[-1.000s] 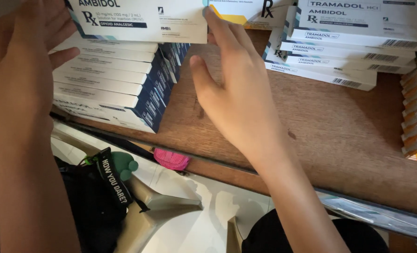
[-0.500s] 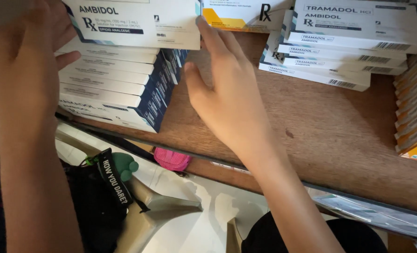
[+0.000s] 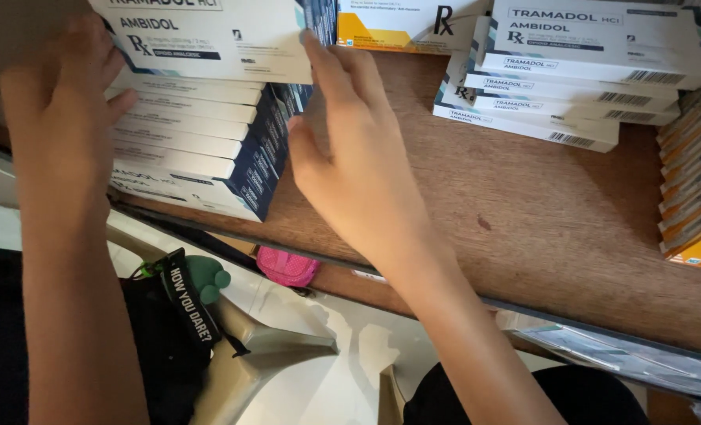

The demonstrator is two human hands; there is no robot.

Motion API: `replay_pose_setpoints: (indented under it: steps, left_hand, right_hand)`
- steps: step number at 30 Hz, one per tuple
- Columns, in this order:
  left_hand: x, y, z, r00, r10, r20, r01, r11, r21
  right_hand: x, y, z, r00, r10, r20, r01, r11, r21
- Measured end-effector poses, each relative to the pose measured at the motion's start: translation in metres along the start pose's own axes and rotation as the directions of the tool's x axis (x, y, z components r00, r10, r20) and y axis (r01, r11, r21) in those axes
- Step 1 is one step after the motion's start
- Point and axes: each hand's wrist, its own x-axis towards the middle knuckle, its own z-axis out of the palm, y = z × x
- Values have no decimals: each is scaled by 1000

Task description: The person sits on a chair and arranges white boxes labeled 'TRAMADOL' on a wooden shelf. They pick up boxes from a pile, align them, and place them into a neat stack on the shelf using both hands.

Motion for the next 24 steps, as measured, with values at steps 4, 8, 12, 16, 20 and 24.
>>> replay_pose_setpoints:
  steps: [4,8,12,16,20,24]
  left_hand:
    - [19,43,3,910,-414,22,413,901,-128]
    - [20,51,3,907,-421,11,418,898,-136]
    - [20,46,4,888,-459,-31,454,886,-90]
    - [17,42,4,886,-463,-27,455,878,-146]
    - [20,52,6,871,-490,-48,480,866,-139]
    - [17,37,3,891,-453,1,444,873,-202]
  right_hand:
    - [0,5,9,1000,-20,4,20,1000,11]
    - [0,5,17,999,-34,29,33,998,58]
    - [2,3,23,999,-17,40,13,995,99]
    - [0,6,30,999,-25,46,20,993,113]
    - [0,4,35,998,-52,43,46,992,117]
    - [-1,4,38,998,-48,50,39,986,160]
